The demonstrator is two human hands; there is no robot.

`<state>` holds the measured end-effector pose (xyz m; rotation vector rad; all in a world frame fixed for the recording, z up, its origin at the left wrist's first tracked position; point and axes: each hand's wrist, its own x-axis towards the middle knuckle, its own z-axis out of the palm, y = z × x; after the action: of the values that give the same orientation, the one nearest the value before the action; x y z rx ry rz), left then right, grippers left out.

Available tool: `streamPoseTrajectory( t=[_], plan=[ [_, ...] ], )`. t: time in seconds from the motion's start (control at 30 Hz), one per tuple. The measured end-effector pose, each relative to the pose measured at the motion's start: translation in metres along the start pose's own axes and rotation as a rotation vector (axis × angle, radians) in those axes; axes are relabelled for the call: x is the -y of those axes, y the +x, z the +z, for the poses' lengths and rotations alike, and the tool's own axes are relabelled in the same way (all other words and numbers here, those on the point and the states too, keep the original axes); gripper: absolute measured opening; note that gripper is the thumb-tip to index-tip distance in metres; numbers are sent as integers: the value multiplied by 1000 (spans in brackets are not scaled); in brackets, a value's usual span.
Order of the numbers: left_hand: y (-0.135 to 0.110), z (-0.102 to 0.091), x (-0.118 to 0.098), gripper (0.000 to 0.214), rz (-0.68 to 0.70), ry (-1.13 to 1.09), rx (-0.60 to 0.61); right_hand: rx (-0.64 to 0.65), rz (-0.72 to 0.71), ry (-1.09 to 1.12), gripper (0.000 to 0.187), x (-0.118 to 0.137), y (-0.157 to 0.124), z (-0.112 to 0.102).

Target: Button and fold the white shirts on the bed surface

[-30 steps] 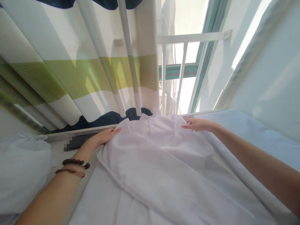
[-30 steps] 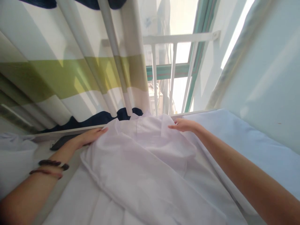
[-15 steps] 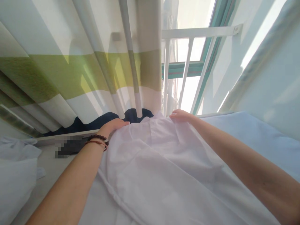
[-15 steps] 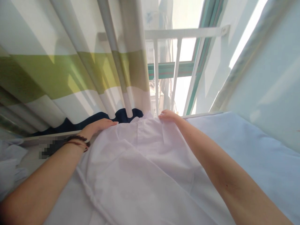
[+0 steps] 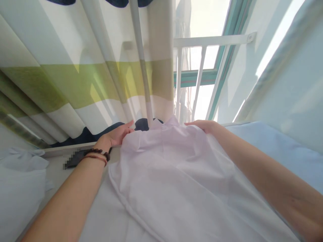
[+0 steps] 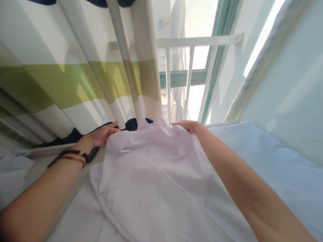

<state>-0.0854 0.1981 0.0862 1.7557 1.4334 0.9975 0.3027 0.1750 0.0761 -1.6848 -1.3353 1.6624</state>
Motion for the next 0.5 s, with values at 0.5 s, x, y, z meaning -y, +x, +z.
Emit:
streamPoseTrajectory(
  t=[0.5],
  plan=[
    [28,13,-33,53,93,-49,-185,-638,-590,-398,57,32,-3,10]
  ],
)
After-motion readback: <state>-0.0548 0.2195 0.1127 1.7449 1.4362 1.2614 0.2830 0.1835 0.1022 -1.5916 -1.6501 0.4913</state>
